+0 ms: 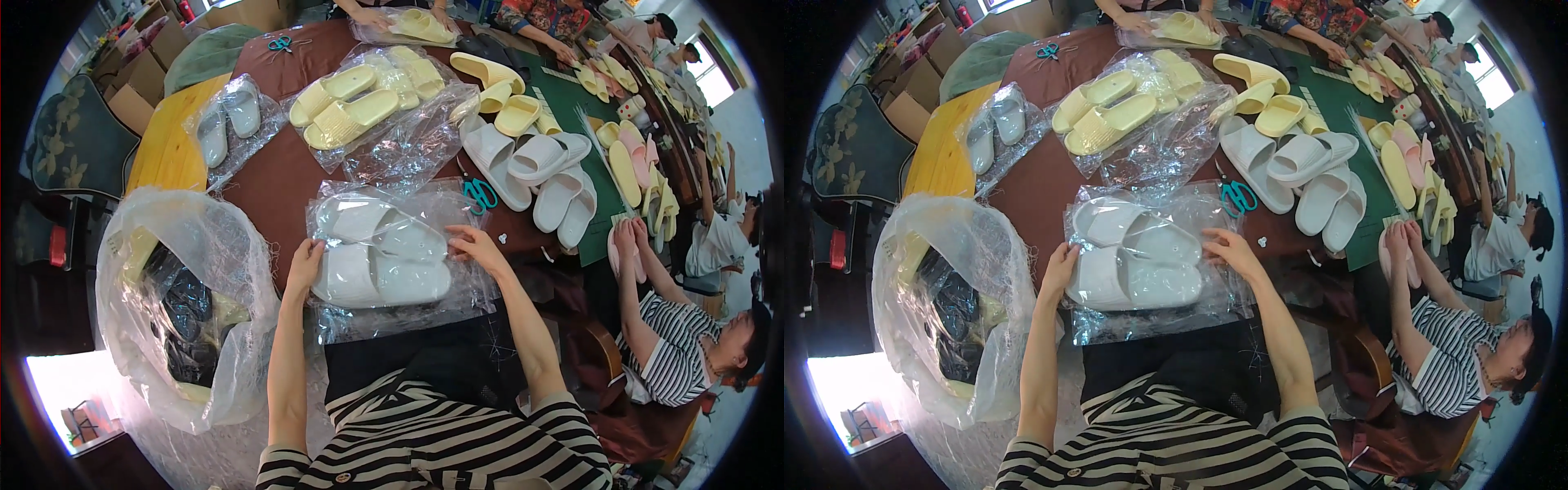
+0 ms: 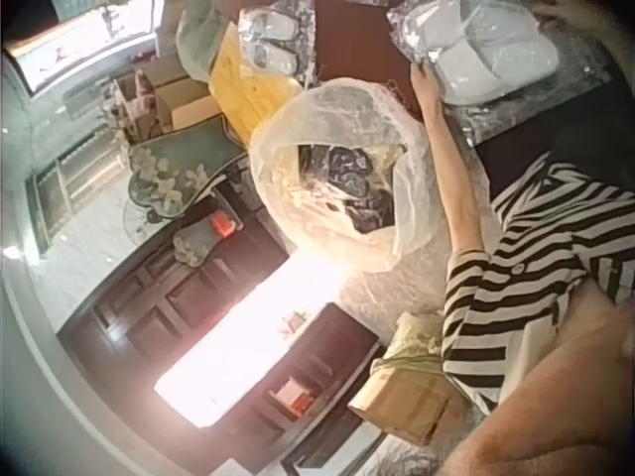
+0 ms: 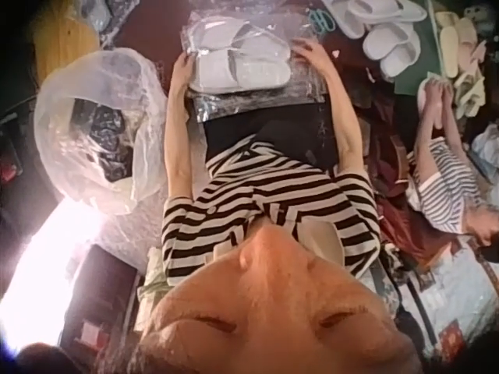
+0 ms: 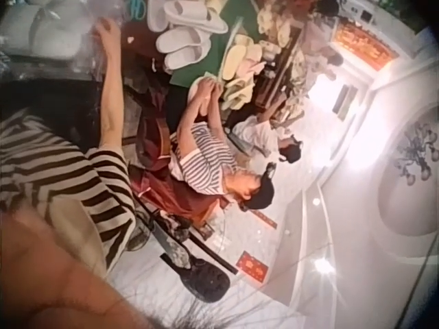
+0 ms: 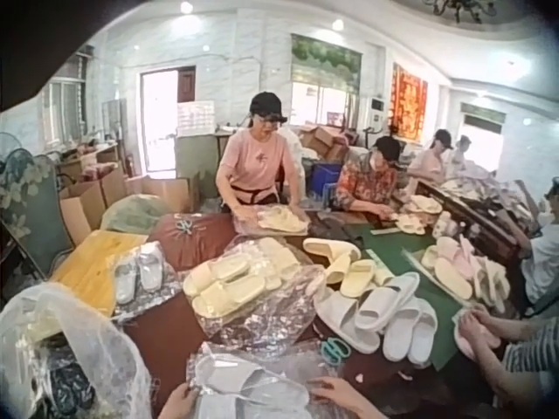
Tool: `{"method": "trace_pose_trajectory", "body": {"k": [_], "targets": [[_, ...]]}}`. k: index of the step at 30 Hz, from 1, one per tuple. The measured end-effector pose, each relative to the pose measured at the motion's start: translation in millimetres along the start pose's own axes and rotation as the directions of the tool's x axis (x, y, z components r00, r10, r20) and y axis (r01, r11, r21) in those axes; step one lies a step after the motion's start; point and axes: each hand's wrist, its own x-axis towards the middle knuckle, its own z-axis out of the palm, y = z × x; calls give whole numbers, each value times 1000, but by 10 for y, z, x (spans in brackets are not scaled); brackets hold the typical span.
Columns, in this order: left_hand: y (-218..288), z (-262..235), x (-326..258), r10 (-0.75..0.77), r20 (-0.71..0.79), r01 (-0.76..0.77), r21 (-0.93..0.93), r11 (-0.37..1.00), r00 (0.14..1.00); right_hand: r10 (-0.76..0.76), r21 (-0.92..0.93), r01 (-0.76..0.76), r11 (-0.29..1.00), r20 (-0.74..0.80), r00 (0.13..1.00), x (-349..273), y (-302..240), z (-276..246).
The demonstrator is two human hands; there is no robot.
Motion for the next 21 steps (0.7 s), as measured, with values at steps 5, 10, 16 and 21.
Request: {"method": "trace_pose_trajectory", "body": {"k": [5,10,16,21], "targets": [[-75,-40,104,-30,22,31,-38,999,999,54,84,-68,994,153,987,-4,-36,50],[-35,-51,52,105,-20,-100,170,980,994,-48,87,27,996,243,969,-72,-54,155],[248,20,-17,53,-30,-41,310,950,998,-113,402,6,916,243,963,-153,-270,-15],[149,-4,19,127,-64,-105,278,955,990,-205,611,3,791,260,944,-206,-333,59]]}}
